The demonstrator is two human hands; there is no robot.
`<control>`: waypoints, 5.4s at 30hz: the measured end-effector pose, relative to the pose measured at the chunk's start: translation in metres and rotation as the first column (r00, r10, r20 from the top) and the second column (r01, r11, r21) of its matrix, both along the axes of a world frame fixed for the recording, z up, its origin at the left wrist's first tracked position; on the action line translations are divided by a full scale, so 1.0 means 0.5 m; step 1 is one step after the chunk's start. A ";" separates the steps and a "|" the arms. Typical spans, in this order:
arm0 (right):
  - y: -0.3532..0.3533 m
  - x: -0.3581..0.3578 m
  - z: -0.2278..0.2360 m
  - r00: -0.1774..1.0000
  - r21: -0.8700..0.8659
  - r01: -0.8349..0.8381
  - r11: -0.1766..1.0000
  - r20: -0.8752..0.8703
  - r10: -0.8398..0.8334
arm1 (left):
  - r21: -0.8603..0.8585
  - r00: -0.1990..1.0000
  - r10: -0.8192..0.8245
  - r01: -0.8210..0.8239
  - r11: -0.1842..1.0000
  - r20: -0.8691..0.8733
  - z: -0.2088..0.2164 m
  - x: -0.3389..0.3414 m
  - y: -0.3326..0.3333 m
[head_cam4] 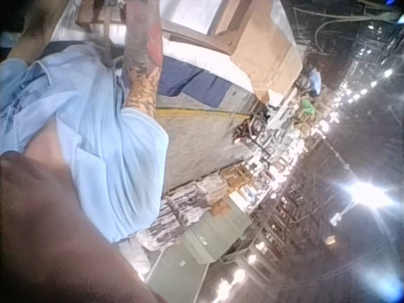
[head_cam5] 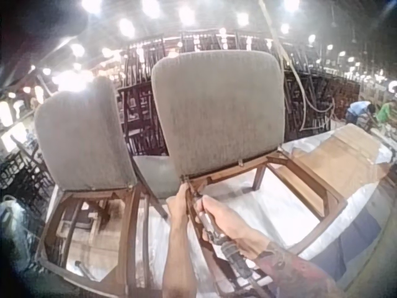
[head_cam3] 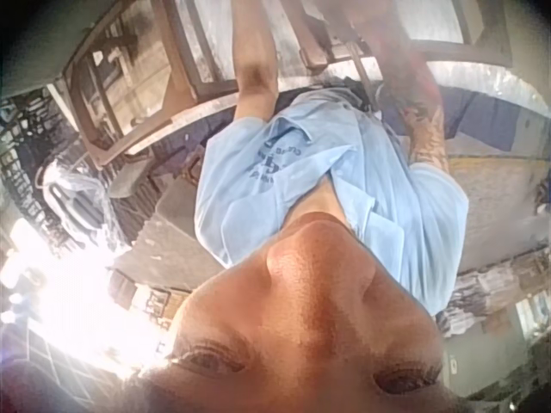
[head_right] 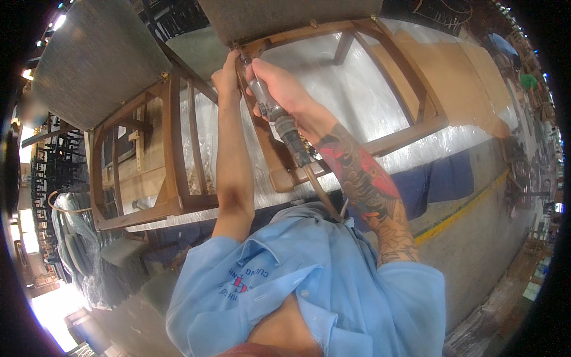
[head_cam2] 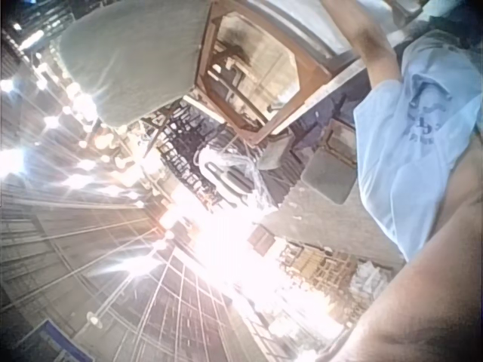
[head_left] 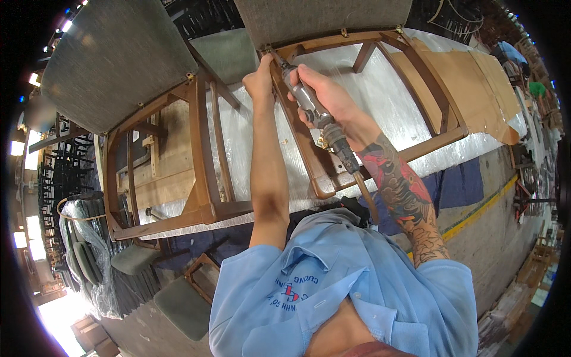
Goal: The person uses a pneumatic impact driver to attach screws into the wooden frame of a chair, securing the seat and backrest. The person repeatedly picks up screws, aligns the tool, and drives fasteners into the chair frame.
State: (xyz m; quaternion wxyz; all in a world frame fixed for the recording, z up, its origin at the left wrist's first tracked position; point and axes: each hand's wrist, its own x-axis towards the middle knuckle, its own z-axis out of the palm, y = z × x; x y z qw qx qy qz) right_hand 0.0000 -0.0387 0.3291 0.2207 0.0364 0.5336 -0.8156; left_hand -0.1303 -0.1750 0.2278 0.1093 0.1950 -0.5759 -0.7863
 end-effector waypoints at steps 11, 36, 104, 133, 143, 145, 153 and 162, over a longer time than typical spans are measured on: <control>0.005 -0.009 -0.016 1.000 -0.059 -0.024 0.998 -0.016 0.023 | 0.023 1.000 0.021 -0.020 1.000 -0.011 0.008 0.014 0.008; 0.014 -0.015 -0.023 0.999 -0.112 -0.041 0.993 -0.022 0.039 | 0.263 0.935 -0.355 0.336 0.904 0.025 -0.058 0.123 0.030; 0.621 0.130 -0.005 0.916 0.108 -0.250 0.962 -0.295 0.271 | 0.249 0.847 -0.528 0.523 0.815 -0.053 0.152 0.176 0.386; 0.637 0.116 -0.008 0.885 0.032 -0.354 0.935 -0.310 0.346 | 0.496 0.945 -0.317 0.315 0.810 -0.081 0.182 0.127 0.437; 0.642 0.112 -0.006 0.884 0.040 -0.364 0.931 -0.301 0.358 | 0.509 0.928 -0.362 0.356 0.784 -0.091 0.168 0.114 0.433; 0.644 0.111 -0.010 0.898 0.018 -0.341 0.940 -0.289 0.331 | 0.512 0.934 -0.341 0.345 0.787 -0.106 0.174 0.109 0.440; 0.646 0.119 -0.006 0.942 -0.134 -0.256 0.957 -0.257 0.216 | 0.400 0.847 -0.494 0.529 0.749 -0.195 0.194 0.100 0.453; 0.671 0.093 0.034 0.965 -0.021 -0.027 0.999 -0.263 0.021 | 0.309 0.848 -0.530 0.508 0.804 -0.013 0.116 0.003 0.548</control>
